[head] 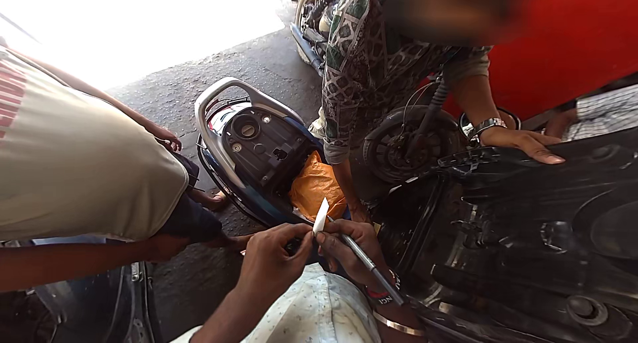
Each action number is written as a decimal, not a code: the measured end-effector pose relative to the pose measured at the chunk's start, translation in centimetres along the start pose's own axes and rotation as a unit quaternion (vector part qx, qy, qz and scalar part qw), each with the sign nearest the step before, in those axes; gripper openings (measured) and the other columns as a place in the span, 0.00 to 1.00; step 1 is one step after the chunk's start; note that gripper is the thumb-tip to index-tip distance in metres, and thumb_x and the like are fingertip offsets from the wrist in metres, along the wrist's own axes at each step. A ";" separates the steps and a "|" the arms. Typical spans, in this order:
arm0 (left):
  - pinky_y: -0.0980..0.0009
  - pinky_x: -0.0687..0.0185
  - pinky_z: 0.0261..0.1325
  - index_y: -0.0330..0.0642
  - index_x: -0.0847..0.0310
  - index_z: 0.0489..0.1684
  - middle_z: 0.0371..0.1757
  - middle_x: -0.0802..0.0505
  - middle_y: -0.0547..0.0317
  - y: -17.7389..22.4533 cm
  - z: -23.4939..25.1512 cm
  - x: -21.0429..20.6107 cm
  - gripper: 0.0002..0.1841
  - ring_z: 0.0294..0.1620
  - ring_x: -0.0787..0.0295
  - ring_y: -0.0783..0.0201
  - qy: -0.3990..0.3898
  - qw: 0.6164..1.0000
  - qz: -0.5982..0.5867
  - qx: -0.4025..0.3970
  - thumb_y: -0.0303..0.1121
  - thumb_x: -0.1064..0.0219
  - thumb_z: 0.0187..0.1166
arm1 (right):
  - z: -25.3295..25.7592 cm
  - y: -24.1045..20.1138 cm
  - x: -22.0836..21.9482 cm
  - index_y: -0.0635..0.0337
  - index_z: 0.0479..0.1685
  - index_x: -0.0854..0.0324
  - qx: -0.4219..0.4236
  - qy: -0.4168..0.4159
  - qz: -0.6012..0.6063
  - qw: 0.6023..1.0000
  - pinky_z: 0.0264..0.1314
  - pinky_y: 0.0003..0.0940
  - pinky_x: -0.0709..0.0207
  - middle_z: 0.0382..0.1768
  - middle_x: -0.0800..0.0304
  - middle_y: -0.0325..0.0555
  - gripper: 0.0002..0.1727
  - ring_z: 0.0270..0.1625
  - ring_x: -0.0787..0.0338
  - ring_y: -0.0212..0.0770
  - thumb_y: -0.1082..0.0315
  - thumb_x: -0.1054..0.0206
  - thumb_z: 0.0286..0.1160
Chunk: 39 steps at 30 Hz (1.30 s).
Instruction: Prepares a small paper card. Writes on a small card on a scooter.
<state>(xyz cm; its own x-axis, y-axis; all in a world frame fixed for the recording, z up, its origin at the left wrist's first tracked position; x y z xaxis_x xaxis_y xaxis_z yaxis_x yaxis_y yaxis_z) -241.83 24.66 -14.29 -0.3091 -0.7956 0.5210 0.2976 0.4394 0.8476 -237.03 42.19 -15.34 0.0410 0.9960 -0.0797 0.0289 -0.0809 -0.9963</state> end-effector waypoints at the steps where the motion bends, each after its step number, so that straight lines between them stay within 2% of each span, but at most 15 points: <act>1: 0.80 0.19 0.25 0.58 0.05 0.38 0.28 0.08 0.81 -0.1 -0.1 -0.2 0.10 0.24 0.17 0.84 0.003 1.000 0.003 0.004 0.45 0.32 0.76 | 0.0 0.1 0.0 0.67 0.39 0.09 -0.001 -0.001 -0.009 1.000 0.19 0.22 0.18 0.22 0.09 0.42 0.08 0.16 0.16 0.27 0.70 0.30 0.80; 7: 0.80 0.20 0.22 0.58 0.05 0.33 0.24 0.09 0.80 -0.1 -0.1 -0.7 0.07 0.21 0.17 0.83 0.018 0.998 -0.041 0.052 0.44 0.29 0.69 | -0.1 0.0 -0.1 0.65 0.37 0.08 -0.001 0.009 -0.030 1.000 0.20 0.23 0.18 0.20 0.10 0.40 0.08 0.16 0.17 0.27 0.69 0.29 0.78; 14: 0.79 0.15 0.25 0.55 0.03 0.34 0.25 0.06 0.74 -0.2 0.7 0.3 0.05 0.22 0.13 0.80 -0.062 0.984 -0.134 0.099 0.40 0.25 0.70 | 0.0 0.0 0.0 0.65 0.37 0.09 -0.006 -0.003 -0.013 1.000 0.20 0.22 0.18 0.22 0.09 0.41 0.08 0.16 0.16 0.27 0.69 0.29 0.78; 17: 0.80 0.17 0.26 0.56 0.02 0.34 0.25 0.06 0.74 -0.2 1.0 0.7 0.04 0.22 0.13 0.80 -0.092 0.979 -0.142 0.113 0.39 0.23 0.69 | 0.0 0.1 -0.1 0.65 0.36 0.09 -0.005 -0.018 -0.005 1.000 0.21 0.22 0.18 0.23 0.08 0.42 0.10 0.17 0.16 0.27 0.67 0.30 0.80; 23: 0.77 0.17 0.23 0.51 0.04 0.32 0.23 0.07 0.68 -0.4 1.0 0.7 0.04 0.19 0.14 0.74 -0.096 0.969 -0.187 0.128 0.38 0.23 0.70 | -0.1 0.0 -0.1 0.65 0.36 0.09 -0.007 -0.017 0.012 1.000 0.21 0.22 0.18 0.23 0.08 0.41 0.09 0.17 0.16 0.27 0.67 0.30 0.79; 25: 0.78 0.18 0.23 0.54 0.06 0.31 0.24 0.08 0.72 -0.6 0.8 0.8 0.05 0.21 0.14 0.76 -0.074 0.979 -0.151 0.114 0.41 0.25 0.69 | -0.1 0.1 0.1 0.64 0.35 0.10 -0.001 -0.016 0.006 1.000 0.23 0.22 0.18 0.22 0.09 0.41 0.10 0.19 0.15 0.27 0.66 0.30 0.78; 28: 0.80 0.21 0.23 0.61 0.09 0.30 0.25 0.11 0.82 -0.9 0.4 1.2 0.06 0.23 0.18 0.84 -0.013 0.998 -0.020 0.053 0.46 0.29 0.66 | -0.1 0.6 0.4 0.60 0.30 0.14 0.003 -0.020 -0.004 1.000 0.25 0.24 0.18 0.22 0.11 0.40 0.10 0.21 0.15 0.28 0.63 0.30 0.77; 32: 0.79 0.25 0.23 0.58 0.14 0.29 0.28 0.15 0.80 -0.4 0.4 2.6 0.06 0.24 0.22 0.83 0.052 0.994 0.096 -0.022 0.45 0.33 0.66 | -0.2 0.7 0.4 0.58 0.31 0.15 0.015 -0.039 -0.023 0.999 0.25 0.23 0.19 0.22 0.12 0.37 0.11 0.21 0.15 0.27 0.60 0.31 0.75; 35: 0.80 0.27 0.22 0.55 0.16 0.29 0.26 0.17 0.78 -0.9 0.6 4.1 0.06 0.23 0.24 0.82 0.075 0.990 0.118 -0.014 0.42 0.36 0.66 | -0.3 0.8 0.3 0.58 0.32 0.15 0.012 -0.058 -0.013 0.998 0.25 0.22 0.20 0.22 0.13 0.35 0.12 0.21 0.16 0.25 0.58 0.31 0.75; 39: 0.80 0.29 0.19 0.53 0.17 0.31 0.23 0.18 0.76 -2.8 0.2 6.0 0.07 0.19 0.25 0.82 0.091 0.986 0.131 0.043 0.41 0.36 0.64 | -0.2 0.9 0.3 0.57 0.31 0.15 0.002 -0.065 0.000 0.998 0.24 0.22 0.21 0.20 0.15 0.34 0.13 0.20 0.17 0.24 0.57 0.31 0.75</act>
<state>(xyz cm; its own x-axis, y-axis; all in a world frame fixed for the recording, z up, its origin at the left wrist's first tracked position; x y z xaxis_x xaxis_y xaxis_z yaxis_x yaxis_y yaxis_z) -244.68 18.79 -13.50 -0.0618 -0.7078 0.7037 0.2654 0.6680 0.6952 -236.78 42.38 -16.23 -0.0897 0.9926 -0.0824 0.0243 -0.0805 -0.9965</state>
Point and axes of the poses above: each hand's wrist, its own z-axis towards the middle knuckle, its own x-axis out of the back of the hand, y = z × x, the point moved 4 cm from there along z, towards the middle knuckle
